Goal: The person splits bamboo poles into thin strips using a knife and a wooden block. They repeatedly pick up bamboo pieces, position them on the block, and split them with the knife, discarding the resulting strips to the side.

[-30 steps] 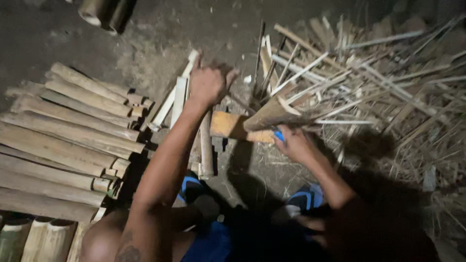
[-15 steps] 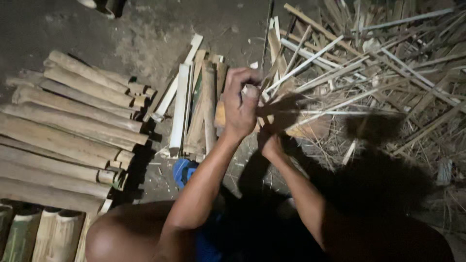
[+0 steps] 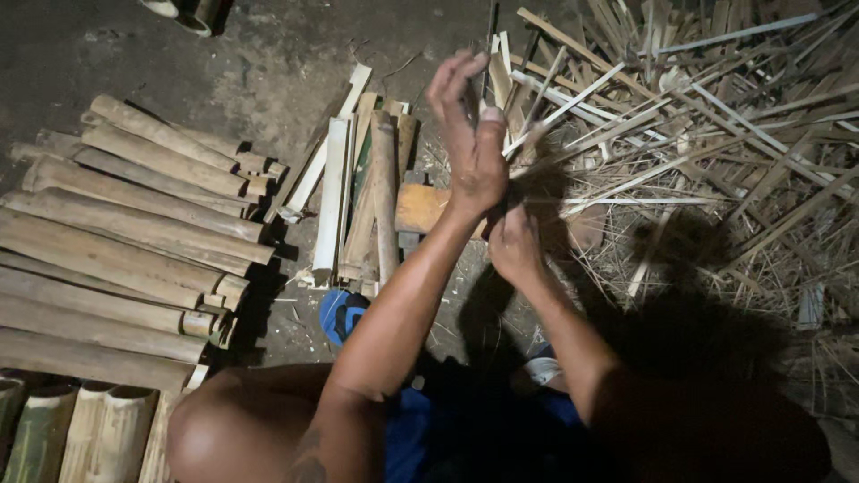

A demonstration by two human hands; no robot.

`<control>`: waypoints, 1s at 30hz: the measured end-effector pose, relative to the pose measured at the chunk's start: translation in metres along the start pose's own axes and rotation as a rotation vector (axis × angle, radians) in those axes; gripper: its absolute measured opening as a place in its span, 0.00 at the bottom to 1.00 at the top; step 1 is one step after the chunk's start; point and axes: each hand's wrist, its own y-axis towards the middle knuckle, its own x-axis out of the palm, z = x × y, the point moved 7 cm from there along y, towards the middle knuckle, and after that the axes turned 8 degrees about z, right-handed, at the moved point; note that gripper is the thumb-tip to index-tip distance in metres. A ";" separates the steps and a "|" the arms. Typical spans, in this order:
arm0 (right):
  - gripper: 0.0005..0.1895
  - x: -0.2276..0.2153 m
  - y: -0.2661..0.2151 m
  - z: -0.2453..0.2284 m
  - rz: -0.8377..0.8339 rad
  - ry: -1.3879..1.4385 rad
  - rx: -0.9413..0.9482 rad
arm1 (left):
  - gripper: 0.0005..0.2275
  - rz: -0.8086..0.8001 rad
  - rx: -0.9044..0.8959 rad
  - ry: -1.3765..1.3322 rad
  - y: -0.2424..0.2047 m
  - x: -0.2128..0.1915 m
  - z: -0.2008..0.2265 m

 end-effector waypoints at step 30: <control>0.23 0.073 -0.068 0.094 -0.396 0.031 0.562 | 0.15 -0.022 0.070 -0.155 0.046 -0.043 -0.032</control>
